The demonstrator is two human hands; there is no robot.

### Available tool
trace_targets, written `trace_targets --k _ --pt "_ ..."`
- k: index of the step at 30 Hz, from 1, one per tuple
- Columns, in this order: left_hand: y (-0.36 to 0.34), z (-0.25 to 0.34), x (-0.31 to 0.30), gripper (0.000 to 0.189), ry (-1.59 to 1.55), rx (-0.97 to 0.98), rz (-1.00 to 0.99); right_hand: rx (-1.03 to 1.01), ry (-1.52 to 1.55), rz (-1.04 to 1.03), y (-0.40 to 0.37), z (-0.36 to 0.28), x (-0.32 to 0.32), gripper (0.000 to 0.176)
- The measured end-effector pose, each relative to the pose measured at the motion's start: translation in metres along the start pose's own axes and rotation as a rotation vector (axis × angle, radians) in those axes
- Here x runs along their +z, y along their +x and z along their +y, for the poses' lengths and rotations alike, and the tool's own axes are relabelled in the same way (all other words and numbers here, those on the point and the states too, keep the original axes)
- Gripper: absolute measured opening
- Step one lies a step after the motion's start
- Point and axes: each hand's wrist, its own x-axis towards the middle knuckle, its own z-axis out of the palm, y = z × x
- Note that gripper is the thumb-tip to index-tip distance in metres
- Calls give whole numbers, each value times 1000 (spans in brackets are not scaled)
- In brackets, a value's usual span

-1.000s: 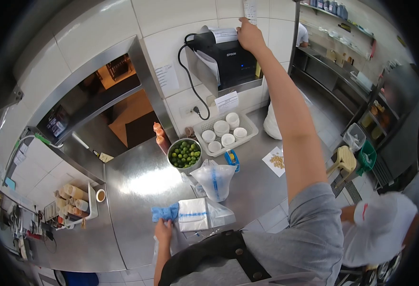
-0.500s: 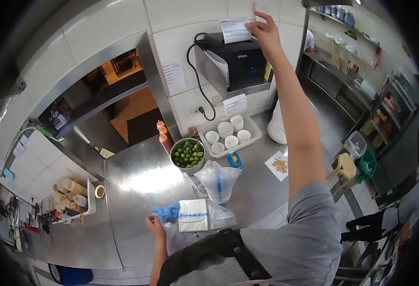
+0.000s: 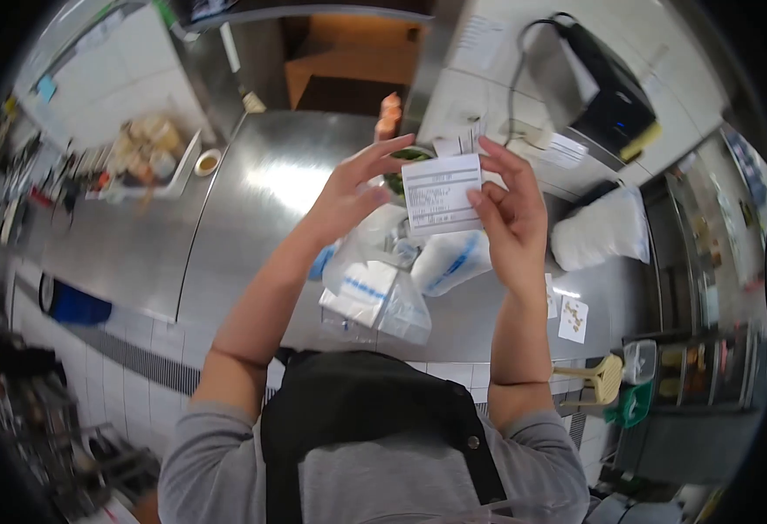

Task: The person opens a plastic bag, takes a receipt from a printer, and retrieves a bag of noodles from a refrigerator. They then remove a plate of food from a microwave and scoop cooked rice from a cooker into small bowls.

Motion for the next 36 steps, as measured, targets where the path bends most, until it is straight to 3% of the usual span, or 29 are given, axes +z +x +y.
trace_targets --k 4,6,7,10,11,14,19,21,23,26,29,34,36 --pt "-13 -2 -31 57 -129 -297 -142 123 -32 -180 -18 23 30 51" --pt "-23 -1 -34 55 17 -364 -115 159 -70 -246 -23 35 42 51" --pt "-33 -6 -35 53 70 -204 -58 158 -127 -260 -23 40 51 50" --pt "-64 3 -40 56 76 -537 217 200 1 -329 -23 54 87 50" --pt "-63 15 -52 54 77 -615 206 168 22 -347 -23 64 101 49" --pt "-96 21 -91 50 -10 -532 389 245 115 -337 -23 71 145 48" --pt "-178 52 -170 36 -147 -219 800 217 172 -387 -17 66 239 47" --pt "-231 54 -208 34 -69 -233 996 194 236 -373 -13 59 288 48" --pt "-286 66 -234 29 43 -385 1179 178 259 -394 -7 50 336 48" --pt "-390 53 -272 23 6 -374 1294 90 352 -330 -1 55 422 36" --pt "-474 58 -287 13 -148 -405 1460 -138 121 -426 21 64 496 21" --pt "-583 84 -318 17 -168 -313 1658 -484 -40 -374 85 42 624 16" --pt "-608 108 -334 18 -65 -221 1726 -381 -86 -419 118 33 673 18"
